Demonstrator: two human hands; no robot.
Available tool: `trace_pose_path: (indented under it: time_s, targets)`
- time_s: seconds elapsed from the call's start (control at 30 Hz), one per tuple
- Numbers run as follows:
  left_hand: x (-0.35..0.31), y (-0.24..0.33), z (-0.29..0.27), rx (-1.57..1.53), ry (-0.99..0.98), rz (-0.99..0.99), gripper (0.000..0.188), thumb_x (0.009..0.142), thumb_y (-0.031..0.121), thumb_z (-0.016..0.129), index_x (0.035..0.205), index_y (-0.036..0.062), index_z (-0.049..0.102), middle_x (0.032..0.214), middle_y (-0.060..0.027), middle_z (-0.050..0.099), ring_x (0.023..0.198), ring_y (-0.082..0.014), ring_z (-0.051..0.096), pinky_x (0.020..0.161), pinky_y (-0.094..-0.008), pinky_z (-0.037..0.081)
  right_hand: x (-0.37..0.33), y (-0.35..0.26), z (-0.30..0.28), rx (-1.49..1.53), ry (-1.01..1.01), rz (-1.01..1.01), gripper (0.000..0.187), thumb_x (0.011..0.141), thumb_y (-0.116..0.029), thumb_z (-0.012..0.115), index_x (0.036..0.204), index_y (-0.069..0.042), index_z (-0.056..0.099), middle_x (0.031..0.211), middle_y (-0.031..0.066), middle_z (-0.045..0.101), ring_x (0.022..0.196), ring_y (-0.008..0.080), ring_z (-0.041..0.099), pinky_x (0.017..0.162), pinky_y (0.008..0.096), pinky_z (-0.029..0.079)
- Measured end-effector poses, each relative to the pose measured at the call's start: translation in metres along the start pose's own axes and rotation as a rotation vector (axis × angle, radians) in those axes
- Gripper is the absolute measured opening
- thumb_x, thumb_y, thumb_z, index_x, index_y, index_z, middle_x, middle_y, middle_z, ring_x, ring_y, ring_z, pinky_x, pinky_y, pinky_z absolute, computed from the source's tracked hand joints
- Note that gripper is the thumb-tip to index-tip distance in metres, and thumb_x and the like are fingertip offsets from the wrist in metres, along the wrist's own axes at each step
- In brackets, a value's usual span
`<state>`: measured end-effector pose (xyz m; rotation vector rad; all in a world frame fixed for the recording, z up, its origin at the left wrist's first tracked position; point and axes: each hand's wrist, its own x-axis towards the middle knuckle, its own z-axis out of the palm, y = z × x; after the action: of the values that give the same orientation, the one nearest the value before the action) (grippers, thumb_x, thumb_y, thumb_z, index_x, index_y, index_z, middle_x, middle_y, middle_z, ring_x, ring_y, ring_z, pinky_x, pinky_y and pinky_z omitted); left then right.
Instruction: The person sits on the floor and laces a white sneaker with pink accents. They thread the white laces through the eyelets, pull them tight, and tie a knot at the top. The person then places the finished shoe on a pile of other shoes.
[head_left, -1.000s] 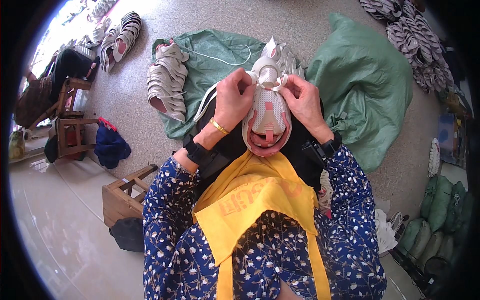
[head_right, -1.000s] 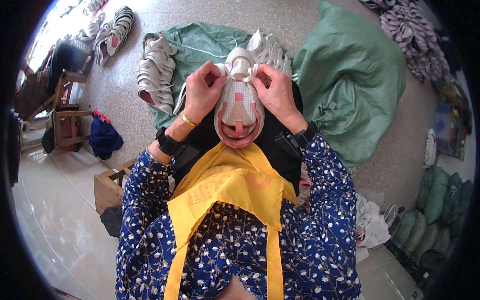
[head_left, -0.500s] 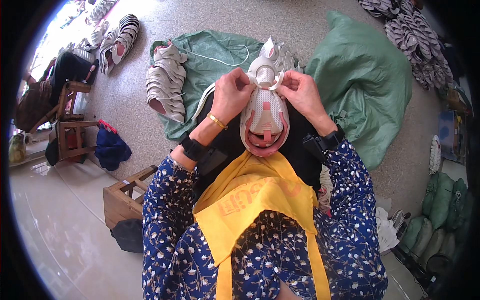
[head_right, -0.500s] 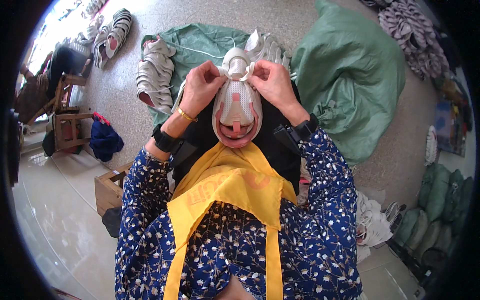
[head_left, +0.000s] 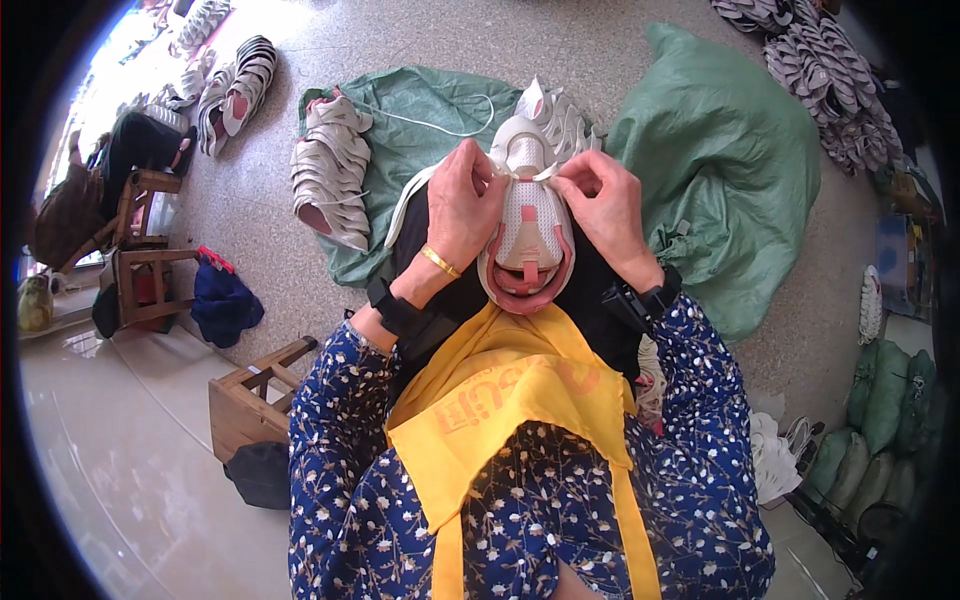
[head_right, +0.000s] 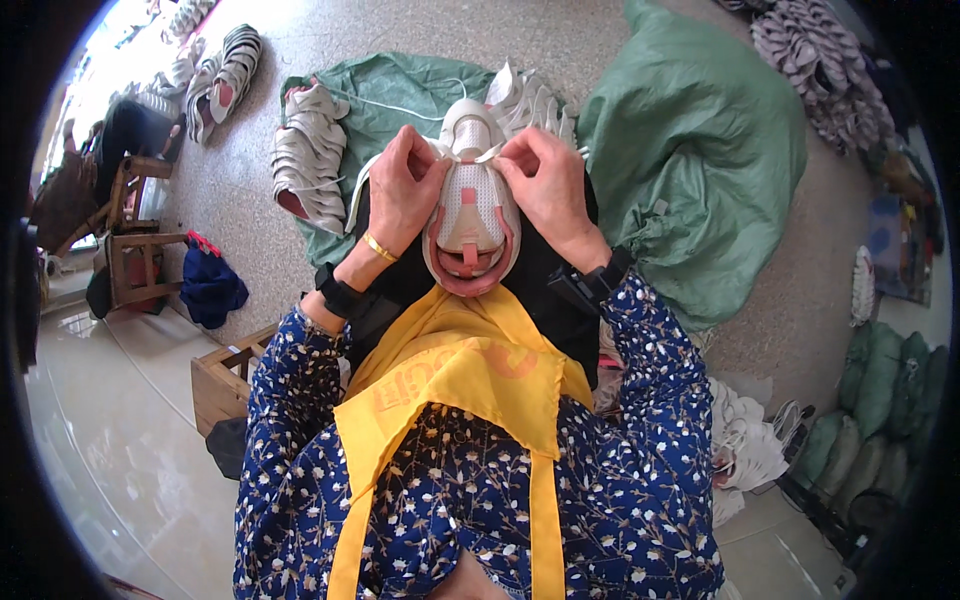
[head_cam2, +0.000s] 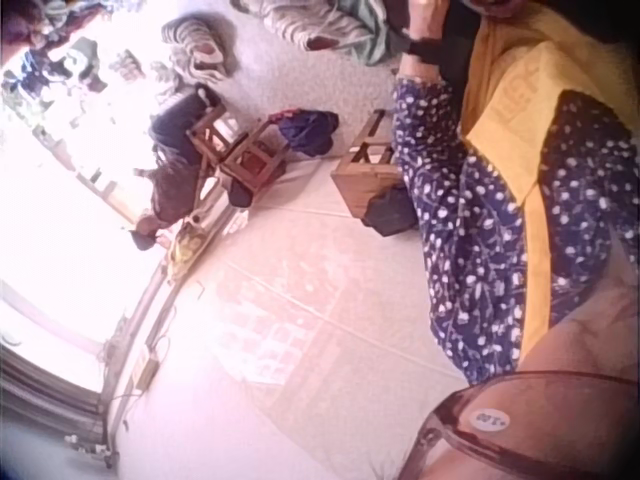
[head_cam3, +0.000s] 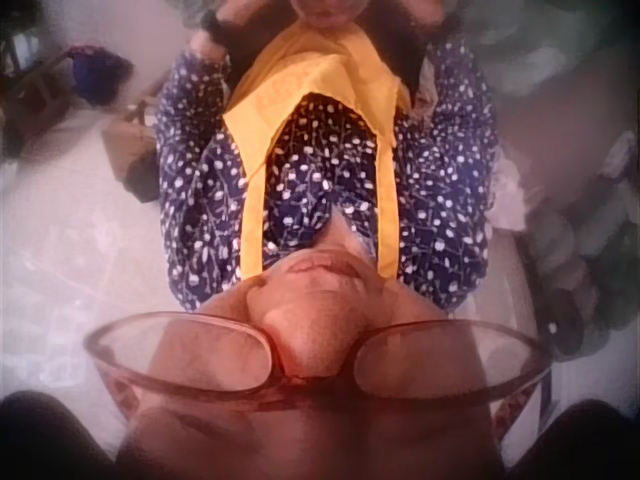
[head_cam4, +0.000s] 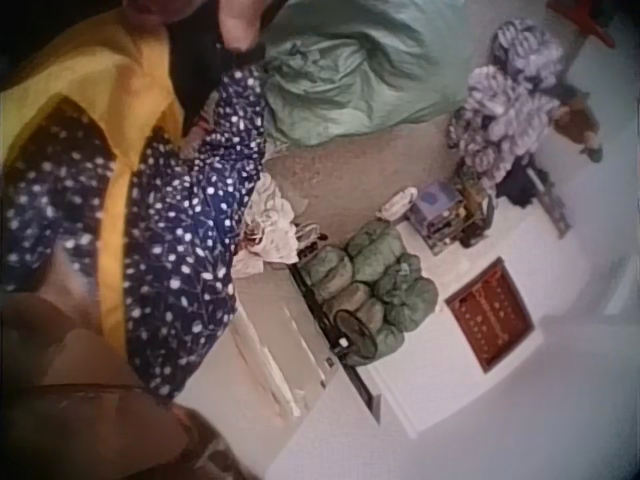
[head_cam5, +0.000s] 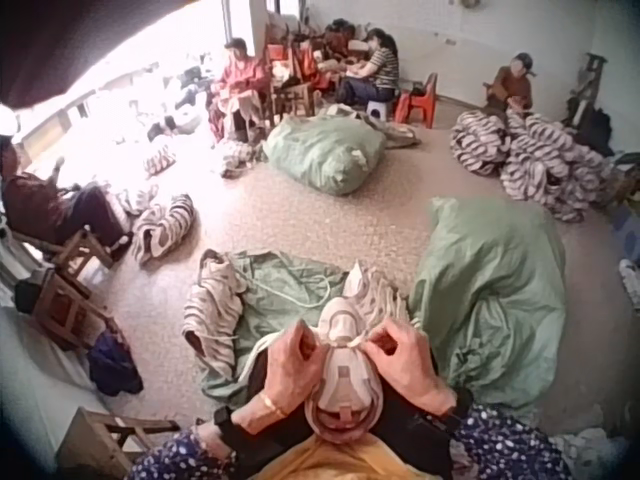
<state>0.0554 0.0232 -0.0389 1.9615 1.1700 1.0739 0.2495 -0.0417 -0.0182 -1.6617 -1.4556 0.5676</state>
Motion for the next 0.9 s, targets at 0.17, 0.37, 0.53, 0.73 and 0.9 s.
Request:
trace_pose_path:
  time_s: [0.17, 0.37, 0.53, 0.73, 0.9]
  targets:
    - [-0.003, 0.003, -0.001, -0.065, -0.03, -0.01, 0.021, 0.082, 0.002, 0.074, 0.088, 0.0018, 0.054, 0.076, -0.0103, 0.056, 0.064, -0.0244, 0.058, 0.059, -0.0364, 0.048, -0.008, -0.006, -0.003, -0.037, -0.042, -0.124, 0.029, 0.082, -0.014, 0.084, 0.103, 0.002, 0.071, 0.093, 0.014, 0.071, 0.078, 0.0217, 0.074, 0.069, 0.0321, 0.059]
    - [-0.005, 0.015, -0.004, 0.008, -0.022, 0.079, 0.022, 0.081, 0.006, 0.077, 0.087, 0.0017, 0.056, 0.074, -0.0086, 0.054, 0.062, -0.0204, 0.054, 0.058, -0.034, 0.045, -0.004, -0.014, -0.007, -0.163, -0.158, -0.132, 0.027, 0.083, -0.014, 0.077, 0.103, 0.004, 0.07, 0.093, 0.0197, 0.068, 0.08, 0.0355, 0.07, 0.073, 0.0428, 0.057]
    - [-0.004, 0.019, 0.002, 0.053, -0.064, 0.144, 0.025, 0.078, 0.01, 0.078, 0.088, 0.0031, 0.057, 0.076, -0.0108, 0.056, 0.068, -0.0273, 0.057, 0.062, -0.0396, 0.047, -0.004, -0.027, -0.008, -0.406, -0.233, -0.211, 0.024, 0.083, -0.006, 0.069, 0.105, 0.004, 0.065, 0.094, 0.0234, 0.066, 0.086, 0.0404, 0.068, 0.078, 0.0469, 0.056]
    - [0.005, 0.023, 0.018, 0.106, -0.156, 0.154, 0.022, 0.08, 0.014, 0.074, 0.088, 0.0041, 0.057, 0.083, -0.014, 0.061, 0.078, -0.0374, 0.063, 0.068, -0.0469, 0.05, 0.002, -0.021, 0.005, -0.44, -0.174, -0.213, 0.017, 0.08, -0.005, 0.064, 0.094, 0.003, 0.059, 0.091, 0.0258, 0.065, 0.09, 0.0454, 0.066, 0.081, 0.0532, 0.054]
    - [0.004, 0.024, 0.021, 0.15, -0.235, 0.162, 0.02, 0.081, 0.012, 0.072, 0.091, 0.0051, 0.057, 0.086, -0.014, 0.061, 0.085, -0.0379, 0.064, 0.073, -0.0473, 0.051, 0.007, -0.01, -0.001, -0.368, -0.168, -0.198, 0.018, 0.079, -0.005, 0.064, 0.094, 0.005, 0.067, 0.092, 0.0264, 0.069, 0.093, 0.045, 0.067, 0.082, 0.0527, 0.054]
